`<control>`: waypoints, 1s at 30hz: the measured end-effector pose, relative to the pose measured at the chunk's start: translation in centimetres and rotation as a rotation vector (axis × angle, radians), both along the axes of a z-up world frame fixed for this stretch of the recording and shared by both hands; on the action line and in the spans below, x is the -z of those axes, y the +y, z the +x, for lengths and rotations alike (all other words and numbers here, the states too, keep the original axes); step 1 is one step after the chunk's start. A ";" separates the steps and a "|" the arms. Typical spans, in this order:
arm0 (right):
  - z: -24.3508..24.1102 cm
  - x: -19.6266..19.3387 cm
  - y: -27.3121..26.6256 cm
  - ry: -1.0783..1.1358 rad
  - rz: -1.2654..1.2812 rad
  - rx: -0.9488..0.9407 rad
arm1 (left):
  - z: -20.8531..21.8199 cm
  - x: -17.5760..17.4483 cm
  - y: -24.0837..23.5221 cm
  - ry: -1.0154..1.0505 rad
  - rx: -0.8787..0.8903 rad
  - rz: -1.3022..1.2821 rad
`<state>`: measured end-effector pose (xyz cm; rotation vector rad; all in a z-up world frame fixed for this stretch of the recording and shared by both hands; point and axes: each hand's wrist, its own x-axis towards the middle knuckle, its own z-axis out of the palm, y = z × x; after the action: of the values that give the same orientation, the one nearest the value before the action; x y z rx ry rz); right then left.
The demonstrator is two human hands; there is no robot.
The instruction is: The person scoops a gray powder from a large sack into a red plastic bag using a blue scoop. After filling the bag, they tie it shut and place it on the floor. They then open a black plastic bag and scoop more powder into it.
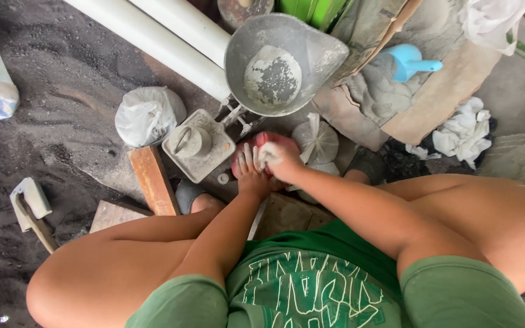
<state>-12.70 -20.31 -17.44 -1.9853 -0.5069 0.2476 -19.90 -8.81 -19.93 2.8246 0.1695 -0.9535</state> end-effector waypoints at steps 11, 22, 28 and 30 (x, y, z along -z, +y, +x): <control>-0.9 -0.2 2.1 -0.010 -0.013 -0.078 | -1.6 2.1 -2.3 -0.370 -0.086 0.362; 0.0 -1.7 0.2 0.072 -0.111 -0.193 | 1.0 -3.2 -5.0 -0.395 -0.120 1.077; 1.2 -1.6 -2.8 0.268 -0.231 0.004 | 0.9 9.2 -0.7 -0.056 -0.424 -0.109; 2.1 0.8 -4.6 0.533 -0.298 0.208 | 1.0 3.7 -0.7 -0.197 -0.056 -0.100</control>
<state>-10.61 -24.95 -18.28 -2.1263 0.0848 0.7295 -18.87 -9.48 -23.61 2.7833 0.1701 -0.6489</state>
